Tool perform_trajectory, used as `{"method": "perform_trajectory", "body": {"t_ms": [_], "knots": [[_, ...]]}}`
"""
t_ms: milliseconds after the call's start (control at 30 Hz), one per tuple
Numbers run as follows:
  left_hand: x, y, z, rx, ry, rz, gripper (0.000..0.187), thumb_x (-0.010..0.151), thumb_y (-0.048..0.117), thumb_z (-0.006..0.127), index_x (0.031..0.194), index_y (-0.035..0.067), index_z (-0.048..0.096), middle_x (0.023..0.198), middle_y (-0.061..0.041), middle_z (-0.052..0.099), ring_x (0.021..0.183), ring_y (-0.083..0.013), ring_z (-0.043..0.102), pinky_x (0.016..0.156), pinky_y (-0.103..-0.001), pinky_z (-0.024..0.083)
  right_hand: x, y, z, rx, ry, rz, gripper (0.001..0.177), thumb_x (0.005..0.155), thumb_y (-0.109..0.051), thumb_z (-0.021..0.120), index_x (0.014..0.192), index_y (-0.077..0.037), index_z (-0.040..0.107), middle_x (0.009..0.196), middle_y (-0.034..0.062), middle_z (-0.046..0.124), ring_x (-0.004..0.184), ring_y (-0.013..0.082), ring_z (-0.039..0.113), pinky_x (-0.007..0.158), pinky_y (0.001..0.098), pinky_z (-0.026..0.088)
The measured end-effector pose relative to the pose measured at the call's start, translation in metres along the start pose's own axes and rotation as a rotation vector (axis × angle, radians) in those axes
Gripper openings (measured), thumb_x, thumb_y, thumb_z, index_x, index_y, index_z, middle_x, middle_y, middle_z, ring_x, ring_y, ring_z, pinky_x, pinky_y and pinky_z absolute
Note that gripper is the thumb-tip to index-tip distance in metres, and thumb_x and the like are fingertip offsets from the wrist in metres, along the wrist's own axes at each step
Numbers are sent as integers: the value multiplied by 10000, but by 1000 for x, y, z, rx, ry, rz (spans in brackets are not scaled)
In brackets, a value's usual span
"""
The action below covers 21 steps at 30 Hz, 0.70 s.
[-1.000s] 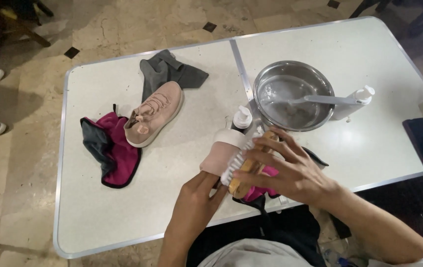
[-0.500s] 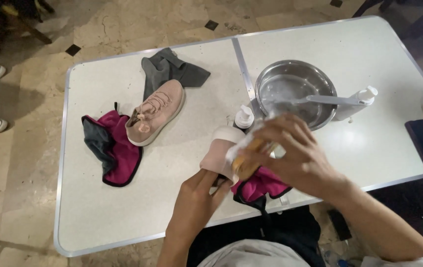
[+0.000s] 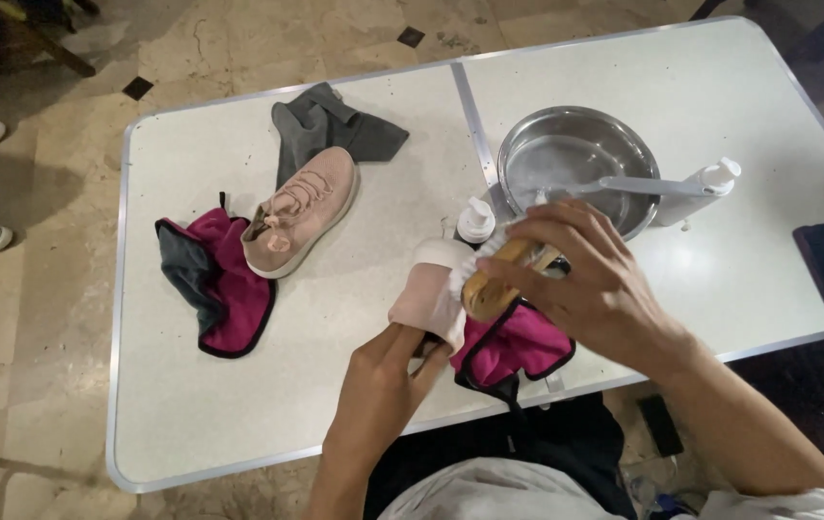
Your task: Cleaning the upper part of a pink sneaker using foam cleaner, a brush, and a cloth on a service counter.
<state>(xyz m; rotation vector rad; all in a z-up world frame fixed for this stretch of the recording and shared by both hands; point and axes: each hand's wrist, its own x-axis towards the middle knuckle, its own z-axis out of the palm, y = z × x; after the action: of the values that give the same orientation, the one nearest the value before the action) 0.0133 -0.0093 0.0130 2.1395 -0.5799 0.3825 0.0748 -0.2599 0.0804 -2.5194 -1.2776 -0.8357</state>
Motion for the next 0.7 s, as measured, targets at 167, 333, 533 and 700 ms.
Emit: {"method": "perform_trajectory", "body": {"t_ms": [167, 333, 533, 700], "knots": [[0, -4, 1, -4, -15, -18, 170, 910, 126, 777, 971, 68, 629, 784, -50, 659, 607, -182, 627, 545, -324, 497, -7, -4, 8, 48, -1, -80, 515, 822, -305, 895, 1271, -219, 657, 1241, 115, 635, 1178, 312, 588, 1063, 530, 538], [2, -4, 0, -2, 9, 6, 190, 901, 88, 782, 990, 44, 620, 792, -87, 655, 618, -211, 641, 545, -343, 500, 3, -8, -3, 20, -17, -46, 447, 922, -200, 822, 1331, -244, 645, 1239, 141, 600, 1184, 350, 591, 1057, 531, 506], [-2, -2, 0, -6, -9, -24, 166, 894, 79, 767, 975, 50, 625, 774, -76, 661, 604, -203, 630, 531, -335, 487, 2, -4, 6, 33, 75, -24, 467, 861, -229, 885, 1275, -180, 674, 1210, 141, 651, 1124, 316, 631, 1038, 501, 560], [1, -5, 2, -35, -13, 5, 210, 889, 83, 795, 1011, 24, 636, 829, -105, 698, 673, -194, 695, 564, -318, 546, 2, -8, -2, 115, -58, -61, 375, 941, -178, 769, 1290, -257, 656, 1241, 118, 572, 1191, 342, 566, 1066, 549, 487]]}}
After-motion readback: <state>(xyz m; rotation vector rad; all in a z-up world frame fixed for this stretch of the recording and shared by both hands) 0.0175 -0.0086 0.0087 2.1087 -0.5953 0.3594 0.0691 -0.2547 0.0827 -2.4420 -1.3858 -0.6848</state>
